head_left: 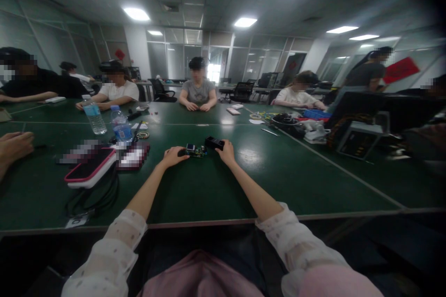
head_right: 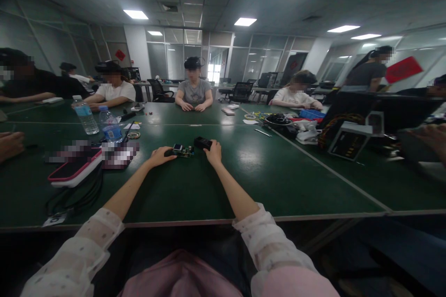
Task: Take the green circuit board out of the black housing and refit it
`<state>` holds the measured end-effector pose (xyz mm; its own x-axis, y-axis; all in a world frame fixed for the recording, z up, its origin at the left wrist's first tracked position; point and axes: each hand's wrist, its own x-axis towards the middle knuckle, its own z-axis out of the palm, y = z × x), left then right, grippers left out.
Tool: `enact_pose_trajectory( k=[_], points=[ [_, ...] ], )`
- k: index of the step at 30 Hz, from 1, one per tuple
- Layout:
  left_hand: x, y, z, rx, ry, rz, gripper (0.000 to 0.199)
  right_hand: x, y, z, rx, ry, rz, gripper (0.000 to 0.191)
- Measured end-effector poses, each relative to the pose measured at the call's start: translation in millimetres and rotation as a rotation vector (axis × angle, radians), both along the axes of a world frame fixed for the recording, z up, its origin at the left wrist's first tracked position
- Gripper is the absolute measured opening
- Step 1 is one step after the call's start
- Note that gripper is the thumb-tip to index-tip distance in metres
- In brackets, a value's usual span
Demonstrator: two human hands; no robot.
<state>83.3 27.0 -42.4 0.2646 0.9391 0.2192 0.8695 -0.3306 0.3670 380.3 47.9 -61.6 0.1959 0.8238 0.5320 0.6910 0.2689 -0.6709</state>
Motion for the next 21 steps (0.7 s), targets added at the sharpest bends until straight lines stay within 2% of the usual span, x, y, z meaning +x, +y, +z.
enact_pose_trajectory(
  k=[4, 7, 11, 14, 21],
  points=[
    [-1, 0, -0.9, 0.007, 0.003, -0.01, 0.056, -7, -2, 12.6, 0.039, 0.027, 0.049, 0.047],
    [-1, 1, -2.4, 0.023, 0.001, -0.016, 0.056, -17, -6, 25.8, 0.122, 0.102, 0.215, 0.048],
    [0, 0, -2.6, 0.035, 0.002, -0.01, 0.053, -32, -18, 37.1, 0.127, 0.138, 0.466, 0.051],
    [0, -1, -2.1, 0.045, 0.006, -0.016, 0.053, -37, -24, 37.1, 0.109, 0.095, 0.553, 0.052],
    [-1, 0, -3.7, 0.045, 0.003, -0.015, 0.056, -34, -22, 30.4, 0.061, 0.078, 0.617, 0.053]
  ],
)
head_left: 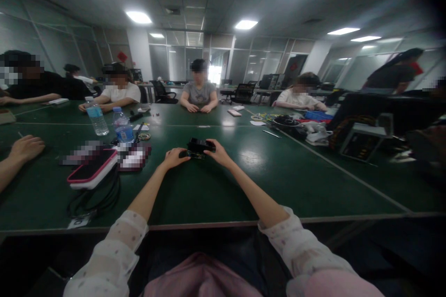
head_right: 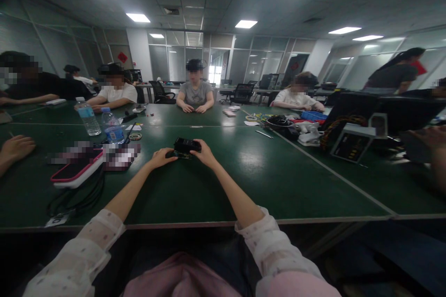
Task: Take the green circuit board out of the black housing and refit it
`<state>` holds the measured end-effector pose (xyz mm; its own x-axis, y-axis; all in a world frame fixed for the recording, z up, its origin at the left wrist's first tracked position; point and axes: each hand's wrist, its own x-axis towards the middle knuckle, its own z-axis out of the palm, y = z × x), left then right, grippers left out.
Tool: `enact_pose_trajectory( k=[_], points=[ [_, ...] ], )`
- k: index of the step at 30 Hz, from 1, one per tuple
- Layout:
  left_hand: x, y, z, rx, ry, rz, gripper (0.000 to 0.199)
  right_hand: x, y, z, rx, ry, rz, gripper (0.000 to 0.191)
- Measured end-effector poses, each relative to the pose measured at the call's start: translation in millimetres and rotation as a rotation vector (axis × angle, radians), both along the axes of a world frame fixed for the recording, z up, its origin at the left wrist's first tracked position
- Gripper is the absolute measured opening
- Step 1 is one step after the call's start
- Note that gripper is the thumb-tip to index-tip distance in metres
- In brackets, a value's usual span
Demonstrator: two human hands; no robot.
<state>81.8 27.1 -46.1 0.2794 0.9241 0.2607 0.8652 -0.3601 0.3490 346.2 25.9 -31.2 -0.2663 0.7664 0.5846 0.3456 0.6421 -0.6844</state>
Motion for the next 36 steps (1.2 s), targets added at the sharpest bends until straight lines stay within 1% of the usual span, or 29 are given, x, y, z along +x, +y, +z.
enact_pose_trajectory(
  k=[6, 13, 19, 23, 36],
  points=[
    [1, 0, 1.4, -0.01, 0.01, 0.006, 0.057, -2, -2, -1.5, 0.012, -0.086, 0.014, 0.051],
    [1, 2, 2.1, -0.004, -0.003, -0.007, 0.062, -2, -2, -11.2, -0.014, -0.231, 0.017, 0.055],
    [2, 0, 4.0, -0.025, -0.01, -0.023, 0.065, -2, -3, -11.0, 0.015, -0.234, 0.041, 0.055],
    [4, -1, 2.4, -0.011, -0.031, 0.018, 0.063, -2, -5, -8.9, -0.002, -0.229, 0.041, 0.055],
    [4, -2, 5.1, -0.009, -0.026, 0.001, 0.061, -1, -5, -11.1, -0.023, -0.254, 0.036, 0.054]
  ],
)
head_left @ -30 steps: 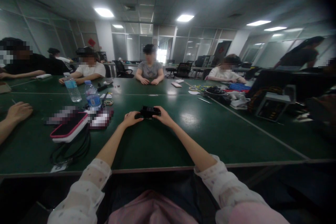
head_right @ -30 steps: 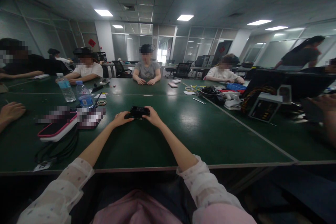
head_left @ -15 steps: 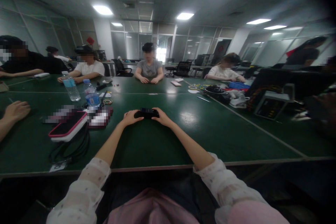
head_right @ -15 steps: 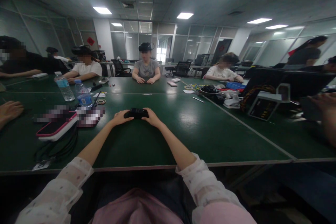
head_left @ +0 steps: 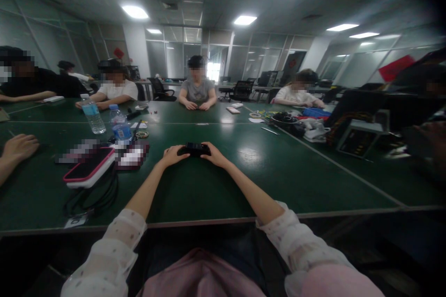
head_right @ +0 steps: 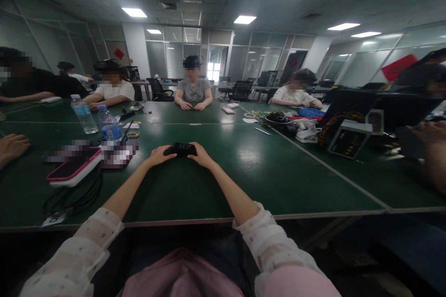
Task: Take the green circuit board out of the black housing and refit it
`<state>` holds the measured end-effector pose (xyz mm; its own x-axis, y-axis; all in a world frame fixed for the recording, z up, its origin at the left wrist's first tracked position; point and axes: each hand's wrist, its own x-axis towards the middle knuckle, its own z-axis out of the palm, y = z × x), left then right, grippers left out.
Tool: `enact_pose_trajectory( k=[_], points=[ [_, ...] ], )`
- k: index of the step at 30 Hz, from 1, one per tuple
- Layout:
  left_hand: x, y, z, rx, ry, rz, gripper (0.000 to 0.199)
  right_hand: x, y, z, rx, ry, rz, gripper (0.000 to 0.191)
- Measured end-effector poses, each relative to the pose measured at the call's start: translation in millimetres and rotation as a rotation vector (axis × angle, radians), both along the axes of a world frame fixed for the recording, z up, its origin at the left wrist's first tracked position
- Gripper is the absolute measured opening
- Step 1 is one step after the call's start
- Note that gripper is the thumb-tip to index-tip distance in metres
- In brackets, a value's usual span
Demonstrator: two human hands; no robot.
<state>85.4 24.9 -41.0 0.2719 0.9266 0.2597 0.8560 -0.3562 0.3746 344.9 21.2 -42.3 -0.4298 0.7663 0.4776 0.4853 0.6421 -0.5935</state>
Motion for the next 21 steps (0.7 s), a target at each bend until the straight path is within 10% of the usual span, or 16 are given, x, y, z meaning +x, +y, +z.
enact_pose_trajectory(
  k=[21],
  points=[
    [-1.5, 3.2, -4.3, 0.017, 0.013, -0.007, 0.062, -1.0, 1.4, -3.3, -0.017, -0.003, -0.038, 0.059]
  ],
)
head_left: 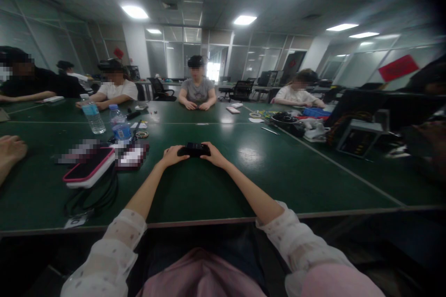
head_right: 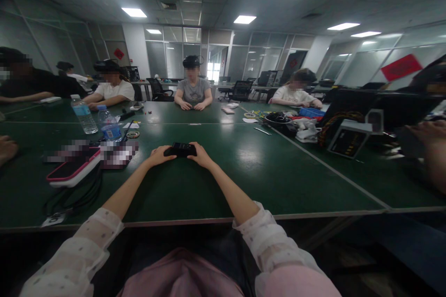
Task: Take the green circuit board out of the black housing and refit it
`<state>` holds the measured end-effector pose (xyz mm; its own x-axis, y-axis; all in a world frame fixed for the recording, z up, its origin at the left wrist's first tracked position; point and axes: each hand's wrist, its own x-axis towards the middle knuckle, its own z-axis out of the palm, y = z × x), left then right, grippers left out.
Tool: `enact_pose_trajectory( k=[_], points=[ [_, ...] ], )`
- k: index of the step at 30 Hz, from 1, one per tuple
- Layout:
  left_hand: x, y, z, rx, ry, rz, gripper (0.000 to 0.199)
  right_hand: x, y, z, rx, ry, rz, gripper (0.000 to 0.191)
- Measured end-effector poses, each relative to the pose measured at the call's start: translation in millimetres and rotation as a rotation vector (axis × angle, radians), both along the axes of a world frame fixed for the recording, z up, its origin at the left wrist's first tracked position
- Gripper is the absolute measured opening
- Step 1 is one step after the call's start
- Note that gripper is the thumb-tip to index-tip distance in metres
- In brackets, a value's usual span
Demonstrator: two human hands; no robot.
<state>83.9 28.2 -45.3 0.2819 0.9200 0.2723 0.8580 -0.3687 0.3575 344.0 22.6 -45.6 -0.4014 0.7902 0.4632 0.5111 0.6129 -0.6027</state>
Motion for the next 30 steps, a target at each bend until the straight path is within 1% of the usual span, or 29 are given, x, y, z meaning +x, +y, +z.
enact_pose_trajectory(
  k=[5, 10, 14, 17, 19, 21, 24, 27, 30],
  points=[
    [0, 1, -0.3, -0.01, 0.001, -0.001, 0.061, -1, -2, 0.8, -0.023, 0.006, -0.011, 0.06],
    [0, 1, 0.5, -0.017, 0.004, 0.004, 0.061, 0, -3, 1.1, -0.047, 0.074, -0.005, 0.056],
    [0, -1, 0.7, -0.018, 0.013, 0.008, 0.058, 2, 0, 1.8, -0.09, 0.193, -0.026, 0.055],
    [1, -2, 1.3, -0.03, 0.02, 0.012, 0.056, 4, 4, 6.5, -0.146, 0.32, -0.025, 0.058],
    [0, -3, 1.8, -0.031, 0.019, 0.003, 0.057, 7, 7, 10.7, -0.151, 0.418, -0.047, 0.06],
    [0, -2, 1.9, -0.031, 0.018, -0.007, 0.058, 12, 12, 13.5, -0.117, 0.498, -0.125, 0.061],
    [-1, -1, 0.6, -0.034, 0.018, -0.008, 0.059, 23, 21, 12.4, -0.069, 0.521, -0.316, 0.064],
    [-2, 1, -1.5, -0.032, 0.017, -0.009, 0.058, 34, 28, 7.1, -0.019, 0.433, -0.477, 0.061],
    [-2, 2, -2.5, -0.034, 0.02, -0.008, 0.054, 40, 31, 2.4, 0.042, 0.283, -0.573, 0.058]
  ],
)
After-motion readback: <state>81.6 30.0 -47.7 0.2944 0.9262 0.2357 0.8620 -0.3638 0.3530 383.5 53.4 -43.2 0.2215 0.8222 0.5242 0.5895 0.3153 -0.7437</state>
